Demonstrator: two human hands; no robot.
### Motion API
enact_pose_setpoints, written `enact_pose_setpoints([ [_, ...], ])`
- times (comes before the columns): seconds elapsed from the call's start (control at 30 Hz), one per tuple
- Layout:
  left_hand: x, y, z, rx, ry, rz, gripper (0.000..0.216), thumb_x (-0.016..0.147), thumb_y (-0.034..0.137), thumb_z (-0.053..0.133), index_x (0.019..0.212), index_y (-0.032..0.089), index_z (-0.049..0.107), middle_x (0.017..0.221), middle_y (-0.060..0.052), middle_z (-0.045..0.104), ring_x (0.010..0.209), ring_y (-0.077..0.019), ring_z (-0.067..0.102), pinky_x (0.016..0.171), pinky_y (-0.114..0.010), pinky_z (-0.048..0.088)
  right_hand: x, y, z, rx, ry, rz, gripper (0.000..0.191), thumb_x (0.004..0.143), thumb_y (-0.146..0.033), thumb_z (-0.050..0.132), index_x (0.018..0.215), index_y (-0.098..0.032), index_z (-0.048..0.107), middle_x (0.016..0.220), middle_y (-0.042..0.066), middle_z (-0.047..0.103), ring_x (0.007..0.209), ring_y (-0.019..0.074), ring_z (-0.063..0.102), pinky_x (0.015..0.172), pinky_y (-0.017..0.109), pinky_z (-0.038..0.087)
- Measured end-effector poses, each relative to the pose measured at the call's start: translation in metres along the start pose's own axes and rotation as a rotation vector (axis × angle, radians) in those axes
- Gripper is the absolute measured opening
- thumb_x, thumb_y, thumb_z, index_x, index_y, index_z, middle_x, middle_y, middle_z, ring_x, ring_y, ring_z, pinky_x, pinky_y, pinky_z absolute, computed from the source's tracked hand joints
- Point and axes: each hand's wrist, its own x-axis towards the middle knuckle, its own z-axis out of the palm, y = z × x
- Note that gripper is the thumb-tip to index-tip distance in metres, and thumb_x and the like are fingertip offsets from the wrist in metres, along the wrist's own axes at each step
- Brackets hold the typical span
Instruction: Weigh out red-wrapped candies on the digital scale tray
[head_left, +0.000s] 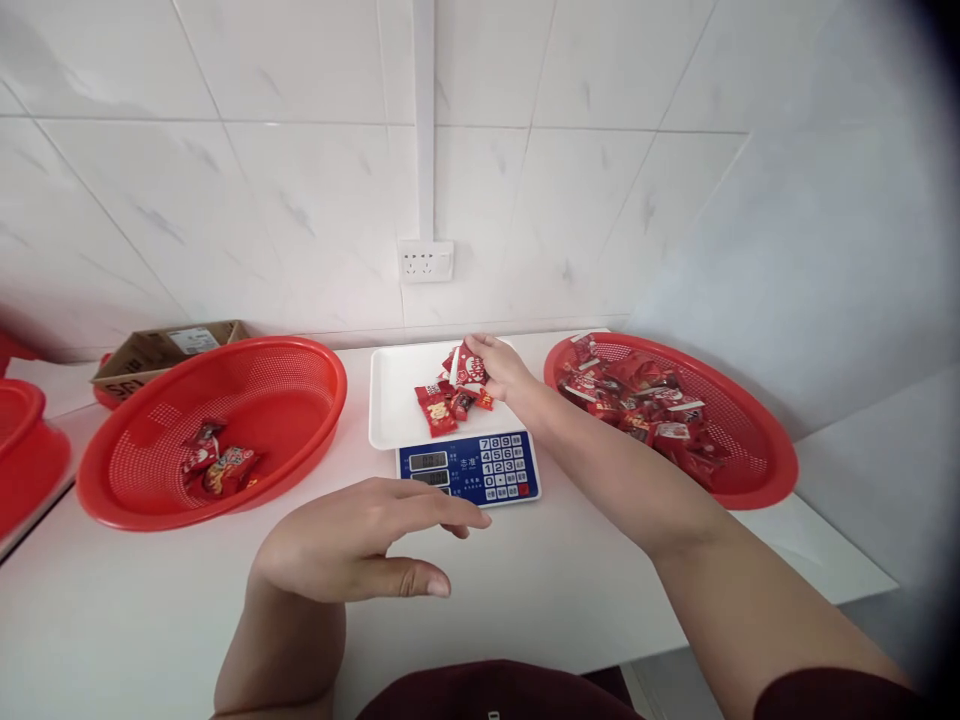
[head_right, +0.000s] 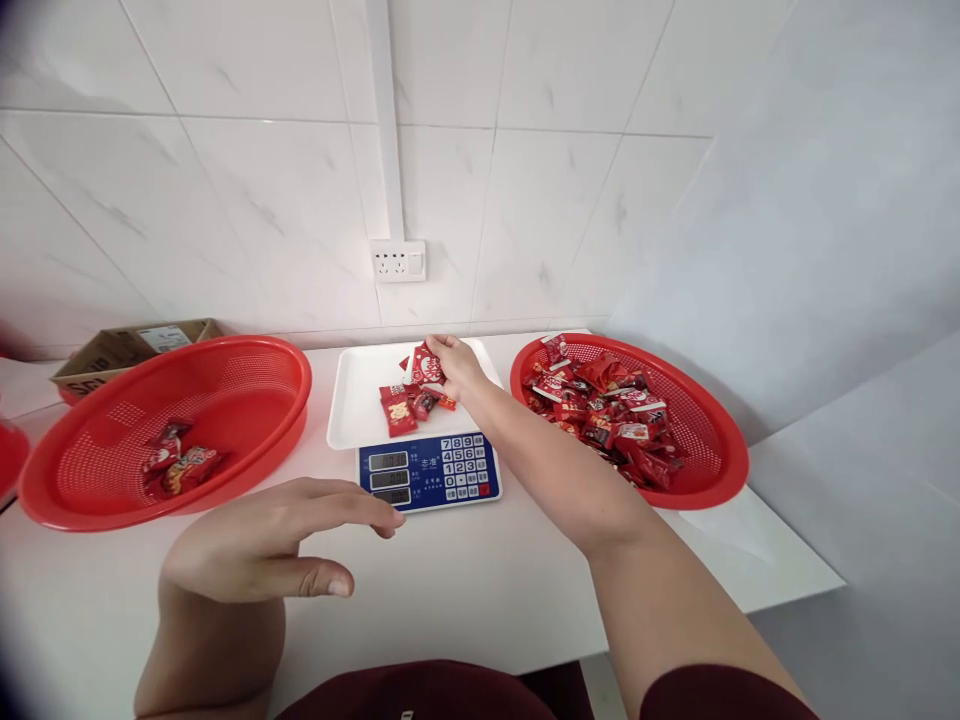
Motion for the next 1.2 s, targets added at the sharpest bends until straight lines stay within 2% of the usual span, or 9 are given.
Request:
enact_pose_setpoints([
  [0.17, -0.003, -0.002, -0.001, -0.007, -0.001, 0.001, 0.043, 0.085, 0.029, 0.055, 0.127, 0.021, 0.047, 0.117, -0.008, 0.061, 0.106, -0.0182, 0.057, 0.090, -0.028, 0.044, -0.008, -0.007, -0.010, 0.072, -0.003, 0.005, 0.011, 0.085, -0.023, 0.055, 0.076, -0.021, 0.049, 0.065, -0.003, 0.061, 0.064, 0.0117, 0.062, 0.069, 0.027, 0.054],
  [0.37, -0.005, 0.004, -0.004, -0.100, -0.046, -0.026, 0.041, 0.084, 0.032, 0.057, 0.123, 0.023, 0.053, 0.115, -0.008, 0.063, 0.105, -0.0221, 0.058, 0.091, -0.034, 0.045, -0.082, -0.013, -0.067, -0.033, -0.204, 0.055, 0.020, 0.072, -0.032, 0.068, 0.082, -0.022, 0.055, 0.064, -0.004, 0.060, 0.051, 0.0089, 0.057, 0.045, 0.018, 0.046],
  [0.57, 0.002, 0.019, 0.000, -0.614, -0.272, -0.247, 0.030, 0.071, 0.045, 0.067, 0.099, 0.032, 0.071, 0.098, -0.005, 0.071, 0.098, -0.0281, 0.063, 0.094, -0.039, 0.048, -0.158, 0.048, -0.138, -0.162, -0.467, 0.420, 0.033, 0.066, -0.046, 0.070, 0.081, -0.021, 0.055, 0.055, -0.003, 0.058, 0.041, 0.0099, 0.053, 0.038, 0.020, 0.042],
  [0.67, 0.011, 0.023, 0.008, -0.754, -0.300, -0.256, 0.034, 0.068, 0.049, 0.069, 0.097, 0.034, 0.071, 0.095, -0.004, 0.072, 0.097, -0.0278, 0.065, 0.094, -0.035, 0.049, -0.174, 0.074, -0.149, -0.119, -0.548, 0.482, 0.036, 0.067, -0.048, 0.069, 0.086, -0.020, 0.056, 0.056, -0.004, 0.057, 0.037, 0.0076, 0.048, 0.034, 0.018, 0.036],
  [0.8, 0.032, 0.014, 0.037, -0.591, -0.277, -0.108, 0.033, 0.078, 0.037, 0.062, 0.111, 0.030, 0.065, 0.107, -0.005, 0.068, 0.101, -0.0239, 0.062, 0.093, -0.032, 0.048, -0.176, 0.084, -0.144, -0.061, -0.605, 0.526, 0.042, 0.066, -0.049, 0.070, 0.095, -0.020, 0.056, 0.057, -0.005, 0.055, 0.034, 0.0056, 0.044, 0.032, 0.016, 0.030],
  [0.87, 0.044, 0.002, 0.061, -0.472, -0.151, -0.092, 0.037, 0.082, 0.030, 0.058, 0.119, 0.026, 0.058, 0.109, -0.007, 0.065, 0.098, -0.0212, 0.061, 0.090, -0.032, 0.048, -0.172, 0.085, -0.136, -0.024, -0.526, 0.522, 0.040, 0.067, -0.050, 0.068, 0.091, -0.021, 0.056, 0.056, -0.006, 0.052, 0.035, 0.0056, 0.044, 0.033, 0.016, 0.032],
  [0.97, 0.057, -0.022, 0.103, -0.354, 0.112, -0.275, 0.042, 0.084, 0.032, 0.055, 0.124, 0.023, 0.051, 0.101, -0.008, 0.063, 0.084, -0.0179, 0.060, 0.079, -0.031, 0.048, -0.171, 0.088, -0.117, -0.006, -0.295, 0.443, 0.034, 0.072, -0.051, 0.062, 0.087, -0.022, 0.054, 0.059, -0.006, 0.049, 0.040, 0.0070, 0.046, 0.038, 0.019, 0.037],
  [1.07, 0.059, -0.039, 0.135, -0.420, 0.143, -0.374, 0.055, 0.079, 0.037, 0.060, 0.130, 0.023, 0.043, 0.094, -0.005, 0.062, 0.077, -0.0162, 0.057, 0.070, -0.029, 0.048, -0.178, 0.096, -0.095, -0.066, -0.052, 0.210, 0.026, 0.079, -0.050, 0.055, 0.084, -0.024, 0.053, 0.064, -0.003, 0.052, 0.048, 0.0112, 0.050, 0.042, 0.023, 0.042],
  [1.2, 0.056, -0.044, 0.150, -0.512, 0.184, -0.419, 0.069, 0.071, 0.038, 0.069, 0.131, 0.024, 0.038, 0.105, -0.007, 0.058, 0.077, -0.0159, 0.056, 0.067, -0.028, 0.048, -0.191, 0.108, -0.085, -0.241, 0.125, -0.135, 0.019, 0.086, -0.045, 0.048, 0.082, -0.027, 0.052, 0.066, 0.000, 0.056, 0.058, 0.0163, 0.056, 0.054, 0.031, 0.049],
])
